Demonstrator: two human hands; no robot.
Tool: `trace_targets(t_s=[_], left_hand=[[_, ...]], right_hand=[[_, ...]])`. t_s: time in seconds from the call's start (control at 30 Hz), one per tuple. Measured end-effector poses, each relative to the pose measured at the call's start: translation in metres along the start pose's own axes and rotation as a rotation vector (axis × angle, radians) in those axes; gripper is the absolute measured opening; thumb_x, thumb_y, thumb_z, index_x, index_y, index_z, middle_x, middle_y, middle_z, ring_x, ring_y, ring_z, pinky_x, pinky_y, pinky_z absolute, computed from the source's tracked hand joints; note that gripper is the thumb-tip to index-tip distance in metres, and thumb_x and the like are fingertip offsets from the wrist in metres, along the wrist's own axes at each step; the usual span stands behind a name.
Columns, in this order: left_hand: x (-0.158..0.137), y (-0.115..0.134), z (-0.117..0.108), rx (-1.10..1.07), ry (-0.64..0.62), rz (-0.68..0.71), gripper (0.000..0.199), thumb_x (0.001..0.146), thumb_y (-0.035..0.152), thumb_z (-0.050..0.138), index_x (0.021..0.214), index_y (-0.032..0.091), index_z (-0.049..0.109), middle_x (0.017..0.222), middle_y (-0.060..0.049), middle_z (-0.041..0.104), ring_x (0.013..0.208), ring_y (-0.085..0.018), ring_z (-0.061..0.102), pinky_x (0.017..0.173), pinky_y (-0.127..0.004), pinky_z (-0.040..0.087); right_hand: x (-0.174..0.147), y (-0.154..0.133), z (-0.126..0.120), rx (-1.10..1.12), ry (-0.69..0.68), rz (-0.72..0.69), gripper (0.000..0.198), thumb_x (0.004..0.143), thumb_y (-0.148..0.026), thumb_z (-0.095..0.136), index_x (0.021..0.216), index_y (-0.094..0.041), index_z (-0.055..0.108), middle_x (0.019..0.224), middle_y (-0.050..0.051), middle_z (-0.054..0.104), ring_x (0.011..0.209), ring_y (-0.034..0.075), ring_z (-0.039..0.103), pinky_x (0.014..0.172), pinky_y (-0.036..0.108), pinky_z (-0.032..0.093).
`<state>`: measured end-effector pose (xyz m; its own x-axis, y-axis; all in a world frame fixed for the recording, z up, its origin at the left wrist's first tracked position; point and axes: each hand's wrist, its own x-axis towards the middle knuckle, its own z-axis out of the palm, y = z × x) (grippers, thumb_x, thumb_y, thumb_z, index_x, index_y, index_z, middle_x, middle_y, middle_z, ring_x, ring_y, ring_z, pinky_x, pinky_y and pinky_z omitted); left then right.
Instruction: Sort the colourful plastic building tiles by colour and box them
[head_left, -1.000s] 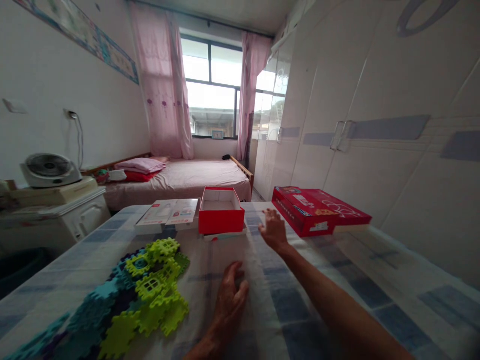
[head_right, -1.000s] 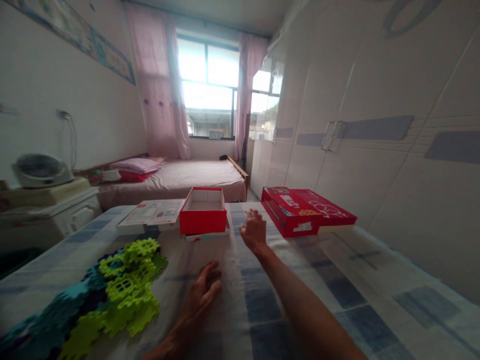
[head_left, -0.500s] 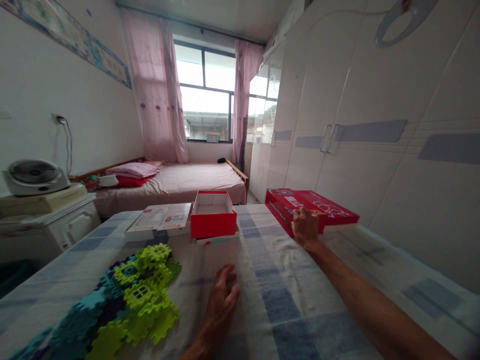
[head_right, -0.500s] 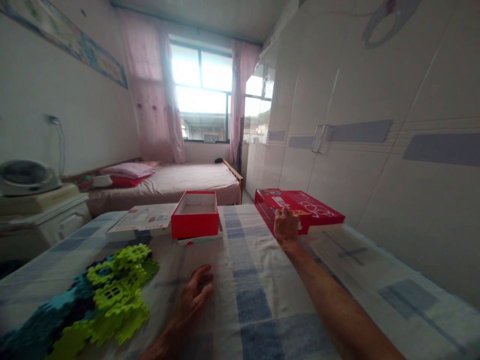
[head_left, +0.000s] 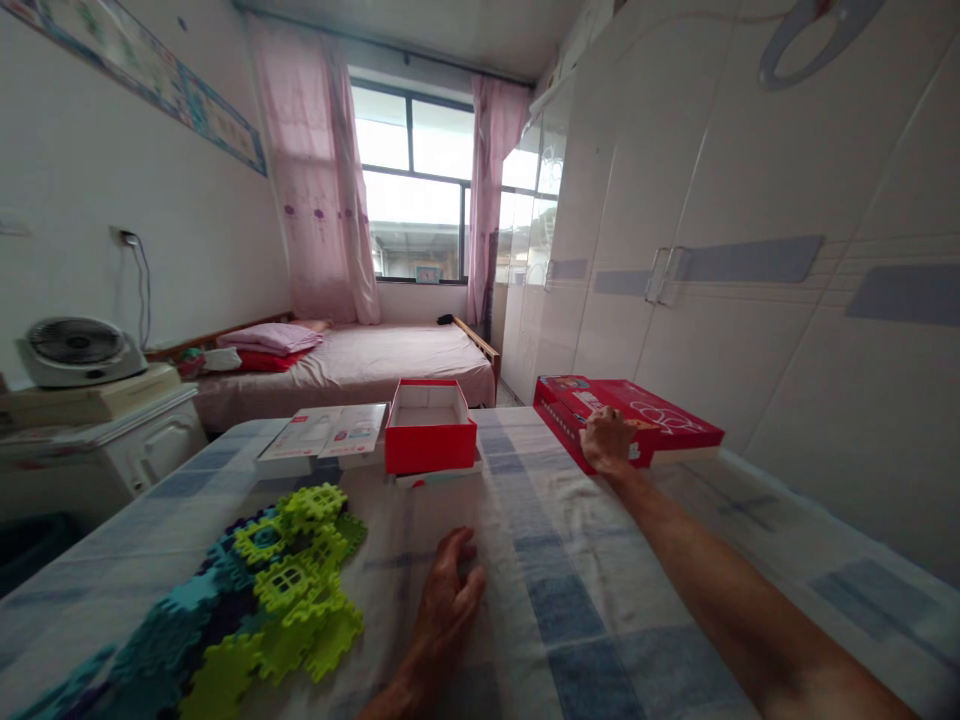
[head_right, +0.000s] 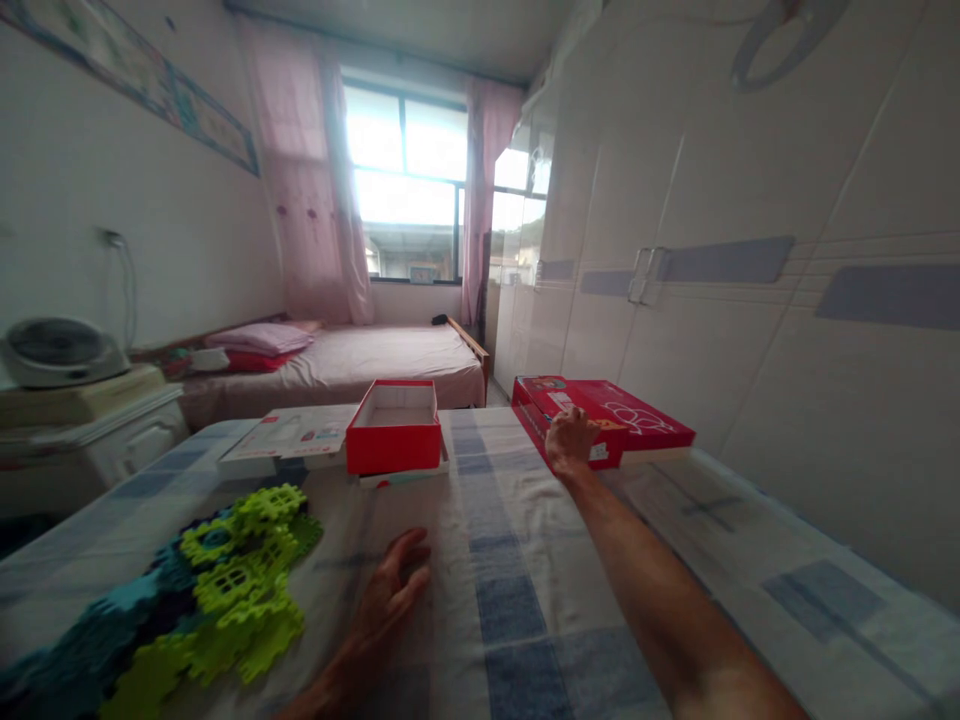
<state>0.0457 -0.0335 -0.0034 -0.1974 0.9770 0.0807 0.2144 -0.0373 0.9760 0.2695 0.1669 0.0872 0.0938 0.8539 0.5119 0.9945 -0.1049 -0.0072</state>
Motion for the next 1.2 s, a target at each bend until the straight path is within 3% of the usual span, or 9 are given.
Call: trace_targets(t_s=[0.13, 0.27, 0.33, 0.43, 0.53, 0.67, 0.8, 1.03, 1.2], left_hand=[[0.0, 0.0, 0.001, 0.003, -0.002, 0.034, 0.051, 0.07, 0.026, 0.048, 0.118, 0.009, 0.049, 0.121, -0.016, 0.056, 0.107, -0.025, 0.056, 0.088, -0.036, 0.047], [-0.004, 0.0, 0.004, 0.034, 0.016, 0.152, 0.041, 0.072, 0.017, 0.047, 0.111, 0.014, 0.056, 0.125, -0.013, 0.054, 0.109, -0.023, 0.056, 0.089, -0.035, 0.047], [-0.009, 0.004, 0.004, 0.083, -0.012, 0.266, 0.04, 0.073, 0.013, 0.046, 0.112, 0.017, 0.058, 0.131, -0.011, 0.05, 0.114, -0.022, 0.052, 0.091, -0.034, 0.047], [-0.018, 0.015, 0.003, 0.231, -0.1, 0.524, 0.047, 0.078, 0.009, 0.044, 0.123, 0.02, 0.052, 0.137, -0.01, 0.045, 0.122, -0.022, 0.046, 0.098, -0.039, 0.043], [-0.025, 0.025, 0.001, 0.381, -0.169, 0.768, 0.05, 0.082, 0.009, 0.043, 0.13, 0.022, 0.045, 0.139, -0.01, 0.042, 0.126, -0.021, 0.041, 0.103, -0.042, 0.038], [-0.028, 0.031, 0.002, 0.473, -0.229, 0.968, 0.054, 0.084, 0.005, 0.037, 0.135, 0.022, 0.039, 0.14, -0.009, 0.042, 0.128, -0.02, 0.038, 0.104, -0.042, 0.037], [-0.025, 0.034, 0.008, 0.499, -0.227, 1.044, 0.056, 0.083, 0.004, 0.035, 0.138, 0.015, 0.032, 0.141, -0.012, 0.041, 0.132, -0.019, 0.033, 0.108, -0.041, 0.033], [-0.016, 0.037, 0.011, 0.617, -0.15, 1.065, 0.05, 0.08, 0.002, 0.037, 0.127, 0.017, 0.045, 0.137, -0.009, 0.047, 0.129, -0.019, 0.037, 0.104, -0.038, 0.037], [-0.015, 0.037, 0.009, 0.635, -0.089, 1.053, 0.048, 0.078, 0.001, 0.038, 0.121, 0.019, 0.051, 0.129, -0.009, 0.052, 0.12, -0.02, 0.046, 0.099, -0.038, 0.041]], right_hand=[[-0.008, 0.005, -0.023, 0.02, -0.049, -0.011, 0.029, 0.084, -0.021, 0.042, 0.097, -0.006, 0.064, 0.107, 0.019, 0.056, 0.103, 0.03, 0.049, 0.078, 0.041, 0.04], [-0.064, 0.01, -0.064, 0.033, -0.049, -0.135, 0.022, 0.082, -0.027, 0.048, 0.086, -0.013, 0.064, 0.1, 0.012, 0.059, 0.101, 0.027, 0.05, 0.08, 0.04, 0.04], [-0.108, 0.011, -0.086, 0.118, 0.004, -0.288, 0.016, 0.081, -0.027, 0.05, 0.08, -0.017, 0.062, 0.1, 0.01, 0.06, 0.101, 0.026, 0.051, 0.085, 0.043, 0.039], [-0.166, 0.013, -0.116, 0.356, -0.035, -0.519, 0.015, 0.083, -0.031, 0.052, 0.073, -0.022, 0.06, 0.106, 0.006, 0.061, 0.105, 0.025, 0.052, 0.086, 0.045, 0.042], [-0.19, 0.016, -0.132, 0.48, -0.074, -0.669, 0.016, 0.085, -0.036, 0.051, 0.082, -0.025, 0.063, 0.112, 0.006, 0.061, 0.111, 0.025, 0.051, 0.088, 0.047, 0.044], [-0.179, 0.017, -0.13, 0.434, -0.07, -0.683, 0.019, 0.083, -0.032, 0.053, 0.099, -0.025, 0.062, 0.123, 0.008, 0.054, 0.12, 0.028, 0.045, 0.096, 0.052, 0.04], [-0.16, 0.014, -0.121, 0.407, -0.173, -0.786, 0.025, 0.085, -0.022, 0.049, 0.108, -0.026, 0.059, 0.128, 0.007, 0.05, 0.123, 0.025, 0.043, 0.099, 0.049, 0.039], [-0.132, 0.012, -0.124, 0.313, -0.134, -1.125, 0.036, 0.09, -0.015, 0.042, 0.121, -0.03, 0.053, 0.135, 0.006, 0.045, 0.131, 0.023, 0.033, 0.103, 0.049, 0.033], [-0.119, 0.007, -0.125, 0.269, -0.14, -1.239, 0.047, 0.088, -0.007, 0.041, 0.125, -0.034, 0.05, 0.137, 0.007, 0.042, 0.129, 0.022, 0.036, 0.1, 0.047, 0.036]])
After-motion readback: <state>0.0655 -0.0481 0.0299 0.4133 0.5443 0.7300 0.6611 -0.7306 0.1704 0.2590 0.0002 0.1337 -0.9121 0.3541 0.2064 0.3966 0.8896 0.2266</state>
